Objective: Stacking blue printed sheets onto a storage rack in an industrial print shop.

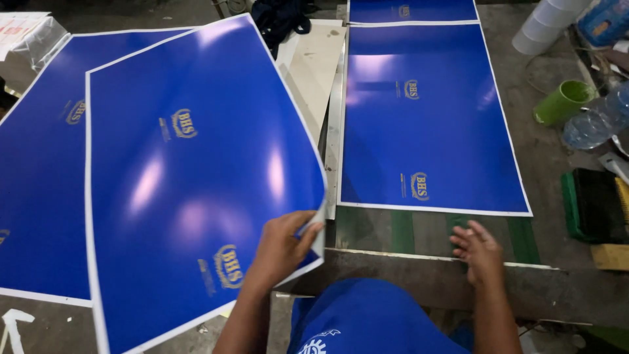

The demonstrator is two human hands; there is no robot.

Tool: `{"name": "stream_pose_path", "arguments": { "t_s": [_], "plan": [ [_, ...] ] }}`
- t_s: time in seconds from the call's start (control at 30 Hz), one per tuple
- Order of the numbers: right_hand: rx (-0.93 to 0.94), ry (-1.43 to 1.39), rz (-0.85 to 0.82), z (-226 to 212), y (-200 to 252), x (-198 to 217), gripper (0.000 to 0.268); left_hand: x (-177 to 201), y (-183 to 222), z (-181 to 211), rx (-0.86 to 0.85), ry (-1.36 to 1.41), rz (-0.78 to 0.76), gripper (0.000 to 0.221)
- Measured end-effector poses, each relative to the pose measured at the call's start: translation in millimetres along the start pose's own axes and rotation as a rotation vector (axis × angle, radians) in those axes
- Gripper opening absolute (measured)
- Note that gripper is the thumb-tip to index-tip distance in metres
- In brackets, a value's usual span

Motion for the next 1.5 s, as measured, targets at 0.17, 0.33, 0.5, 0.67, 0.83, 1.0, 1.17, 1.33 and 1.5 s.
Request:
{"name": "stream_pose_path", "arguments": {
  "t_s": [0.17, 0.33, 0.5, 0.67, 0.83, 1.0, 1.17, 1.33, 1.5],
  "plan": [
    [-0.037, 0.339, -0.367, -47.6, 78.4, -85.7, 0.052, -60.9, -12.6, 9.6, -0.283, 0.015, 0.04, 0.021],
    [0.057, 0.45, -0.812, -44.7, 117.8, -133.0, 0.055, -120.4, -20.5, 17.0, -0.429, -0.047, 0.111, 0.018],
    [0.108, 0.39, -0.745, 10.2, 89.3, -115.5, 0.018, -136.2, -17.4, 20.1, -0.486, 0.006, 0.064, 0.03],
    [0.031, 0.203, -0.524, 32.4, 67.7, -81.4, 0.017, -75.4, -14.4, 11.9, -0.489, -0.113, 0.075, 0.039],
    [0.021, 0.012, -0.279, 5.1, 67.6, -60.3, 0.012, 23.1, 0.9, -66.3, -0.298, -0.287, 0.298, 0.03],
    [0.2, -0.143, -0.138, -4.6, 44.8, -14.2, 0.014, 149.4, 54.5, -139.0, 0.389, -0.937, 0.456, 0.029],
    [0.195, -0.06, 0.091, -38.5, 47.5, 5.9, 0.021, 219.8, 101.1, -116.4, 0.527, -1.126, 0.433, 0.044],
    [0.288, 0.006, 0.134, -33.1, 29.6, 53.5, 0.017, 241.0, 113.4, -113.8, 1.059, -0.979, 0.124, 0.062],
    [0.435, 0.117, 0.152, -39.5, 44.8, 75.4, 0.008, 265.6, 125.7, -138.2, 0.962, -0.962, 0.11, 0.041]
  ]
}}
Point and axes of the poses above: each hand's wrist, its own y-axis away from the middle knuckle, its own x-axis out of the back of the hand, z = x × y, the point moved 1 cm from there along -y, towards the middle knuckle, and after that the axes turned 1 degree about x, right-handed, at the moved point
